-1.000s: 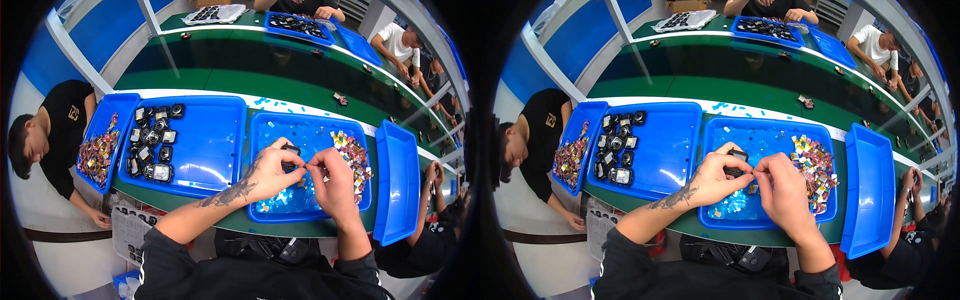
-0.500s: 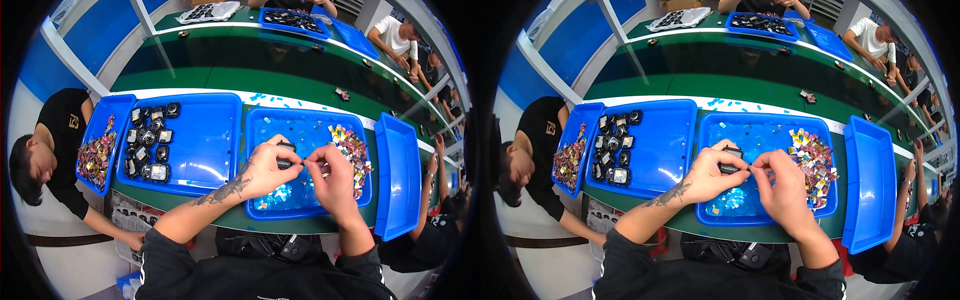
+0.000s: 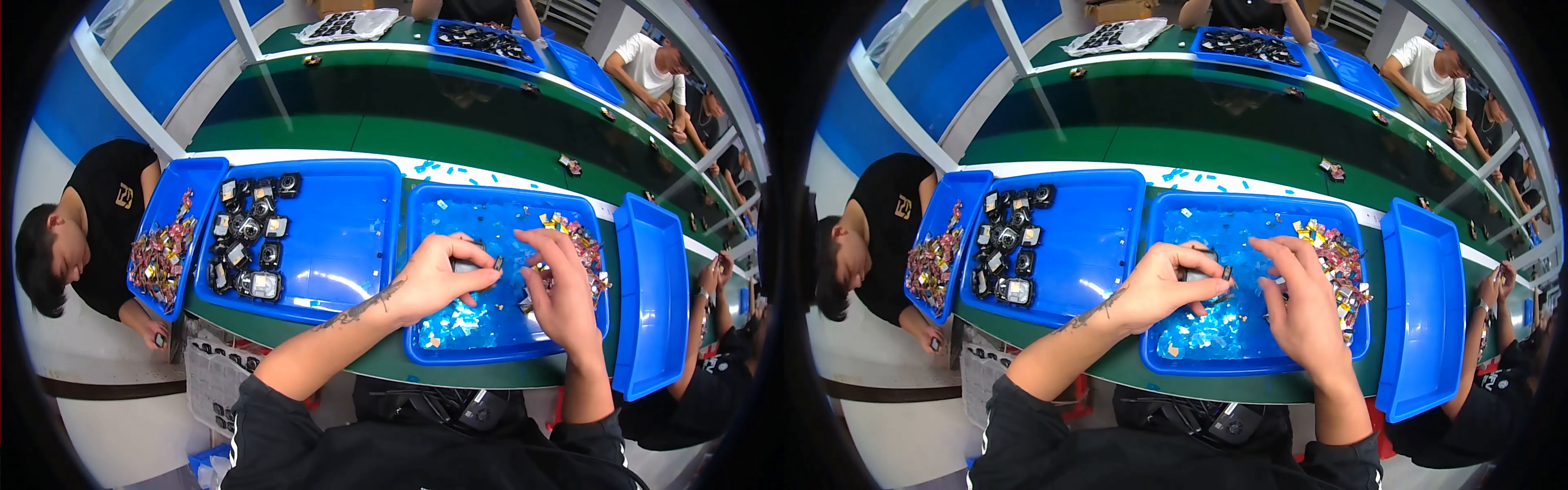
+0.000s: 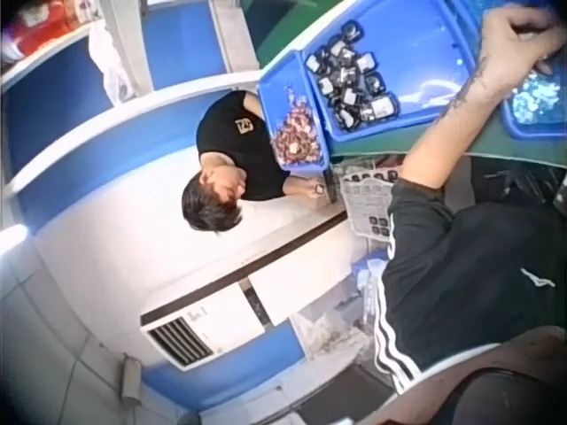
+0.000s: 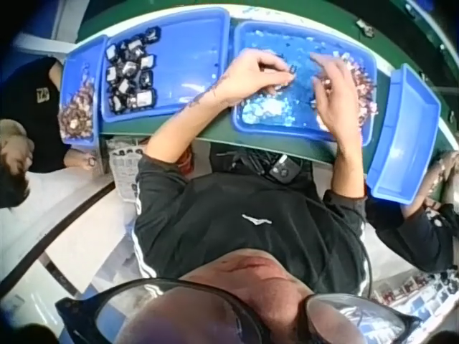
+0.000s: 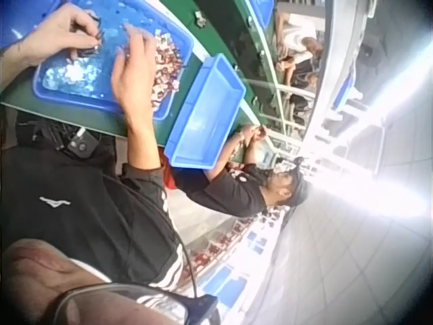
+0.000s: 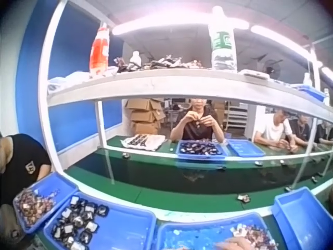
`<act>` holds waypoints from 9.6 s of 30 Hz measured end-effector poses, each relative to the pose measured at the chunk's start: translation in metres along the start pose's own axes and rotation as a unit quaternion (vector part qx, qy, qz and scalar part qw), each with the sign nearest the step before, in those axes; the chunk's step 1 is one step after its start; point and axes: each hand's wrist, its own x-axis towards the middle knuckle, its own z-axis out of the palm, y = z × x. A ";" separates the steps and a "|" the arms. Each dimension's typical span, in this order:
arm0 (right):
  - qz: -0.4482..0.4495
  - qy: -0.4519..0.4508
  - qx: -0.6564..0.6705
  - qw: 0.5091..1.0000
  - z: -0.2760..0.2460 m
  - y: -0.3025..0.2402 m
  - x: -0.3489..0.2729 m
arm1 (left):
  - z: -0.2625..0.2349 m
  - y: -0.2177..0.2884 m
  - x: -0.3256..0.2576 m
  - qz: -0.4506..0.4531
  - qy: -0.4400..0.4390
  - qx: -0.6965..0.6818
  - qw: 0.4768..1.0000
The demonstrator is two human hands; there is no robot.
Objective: Assembling small components on a production line by hand.
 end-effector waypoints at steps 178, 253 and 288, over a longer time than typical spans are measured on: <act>-0.144 0.141 -0.064 0.977 0.026 0.009 -0.016 | 0.020 -0.010 -0.005 -0.061 -0.012 -0.150 0.987; 0.131 0.018 0.424 0.896 0.020 0.017 -0.030 | 0.015 -0.012 -0.014 0.015 -0.058 0.010 0.998; 0.147 0.099 0.369 0.912 0.035 0.007 -0.022 | 0.018 -0.011 -0.012 0.041 -0.008 -0.062 0.997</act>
